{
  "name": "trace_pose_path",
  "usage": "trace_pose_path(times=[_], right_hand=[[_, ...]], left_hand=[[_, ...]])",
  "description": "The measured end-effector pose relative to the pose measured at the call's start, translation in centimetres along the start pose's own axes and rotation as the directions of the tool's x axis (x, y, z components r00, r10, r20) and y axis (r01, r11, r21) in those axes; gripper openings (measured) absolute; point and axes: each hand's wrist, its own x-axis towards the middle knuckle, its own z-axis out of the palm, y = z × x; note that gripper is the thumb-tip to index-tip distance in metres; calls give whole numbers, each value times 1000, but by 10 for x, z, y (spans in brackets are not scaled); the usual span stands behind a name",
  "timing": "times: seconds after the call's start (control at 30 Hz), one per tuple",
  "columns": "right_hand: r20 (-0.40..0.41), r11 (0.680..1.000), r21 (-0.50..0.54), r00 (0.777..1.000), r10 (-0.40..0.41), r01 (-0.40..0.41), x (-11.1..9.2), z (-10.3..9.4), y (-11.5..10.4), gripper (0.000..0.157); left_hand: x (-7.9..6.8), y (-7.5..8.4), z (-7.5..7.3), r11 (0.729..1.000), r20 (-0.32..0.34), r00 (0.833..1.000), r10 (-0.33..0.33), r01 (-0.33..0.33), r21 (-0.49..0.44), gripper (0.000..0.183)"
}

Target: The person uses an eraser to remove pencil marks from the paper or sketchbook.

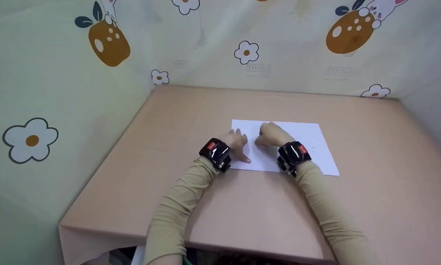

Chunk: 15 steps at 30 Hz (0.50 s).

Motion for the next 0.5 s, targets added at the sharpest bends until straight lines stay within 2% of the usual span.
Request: trace_pose_path(times=[0.1,0.2,0.33,0.43,0.5], right_hand=[[10,992,-98,997,76,-74,-5,-7,0,16],[3,979,-180,995,98,-96,-8,-10,-4,15],[-5,998,-63,1000,24,-24,-4,-3,-12,18],[5,999,41,1000,-11,11,0,2,-15,17],[17,1000,15,1000,8,-8,1,2,-15,11]], left_hand=[[0,1,-1,1000,-7,1000,-18,18,5,100],[0,1,0,1000,-14,1000,-17,17,14,99],[-1,-1,1,1000,-8,1000,-2,2,-3,99],[-2,-1,1,1000,-9,1000,14,-15,-25,95],[-2,0,1,999,-17,1000,24,-25,-26,93]])
